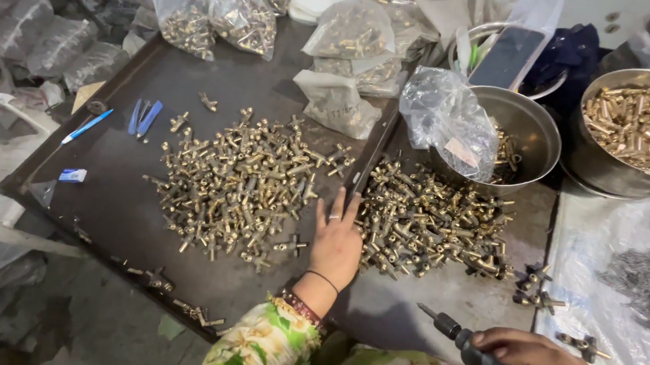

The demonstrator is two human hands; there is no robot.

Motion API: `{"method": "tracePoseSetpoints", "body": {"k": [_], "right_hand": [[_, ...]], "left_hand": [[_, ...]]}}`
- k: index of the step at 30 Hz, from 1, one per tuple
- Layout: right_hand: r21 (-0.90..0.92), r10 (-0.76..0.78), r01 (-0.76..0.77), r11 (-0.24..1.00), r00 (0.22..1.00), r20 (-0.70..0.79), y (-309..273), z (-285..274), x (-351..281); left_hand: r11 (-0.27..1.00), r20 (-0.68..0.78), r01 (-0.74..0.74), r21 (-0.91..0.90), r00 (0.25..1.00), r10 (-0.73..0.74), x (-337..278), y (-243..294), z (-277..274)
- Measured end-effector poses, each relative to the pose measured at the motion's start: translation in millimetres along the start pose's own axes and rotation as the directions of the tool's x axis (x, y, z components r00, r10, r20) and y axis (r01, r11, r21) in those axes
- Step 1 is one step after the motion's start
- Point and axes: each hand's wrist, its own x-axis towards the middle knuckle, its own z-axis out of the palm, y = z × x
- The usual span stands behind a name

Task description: The recorder is assembling small brass valves or fittings using an electric screwdriver at a workbench.

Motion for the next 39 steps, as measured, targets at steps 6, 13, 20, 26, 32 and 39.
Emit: {"method": "tracePoseSetpoints", "body": {"k": [6,13,20,26,32,39], "right_hand": [[-0.15,-0.016,0.0,0.989,0.995,-0.103,-8,6,-9],[-0.074,-0.088,0.081,0.994,0.991,-0.103,-7,16,-11],[-0.114,-0.143,0.137,0.984,0.989,-0.047,6,10,8],[-0.168,-0.092,0.064,0.984,0.981,-0.169,-8,23,11],[-0.166,-0.076,0.032,0.986,0.96,-0.268,-19,38,18],[-0.046,-0.025,0.021,0.999,0.995,-0.101,3,8,-4]], "left_hand": [[1.0,0.107,-0.029,-0.003,0.994,0.029,6,-3,-8],[0.981,-0.016,0.082,-0.177,0.996,-0.086,-13,-7,9],[1.0,-0.087,-0.009,0.004,0.996,0.009,-5,0,23],[0.994,0.098,0.042,-0.098,0.995,-0.033,-14,17,7],[0.976,0.173,0.074,-0.207,0.984,-0.038,-38,61,12],[0.838,-0.077,-0.061,-0.542,0.997,0.023,-47,77,28]]}}
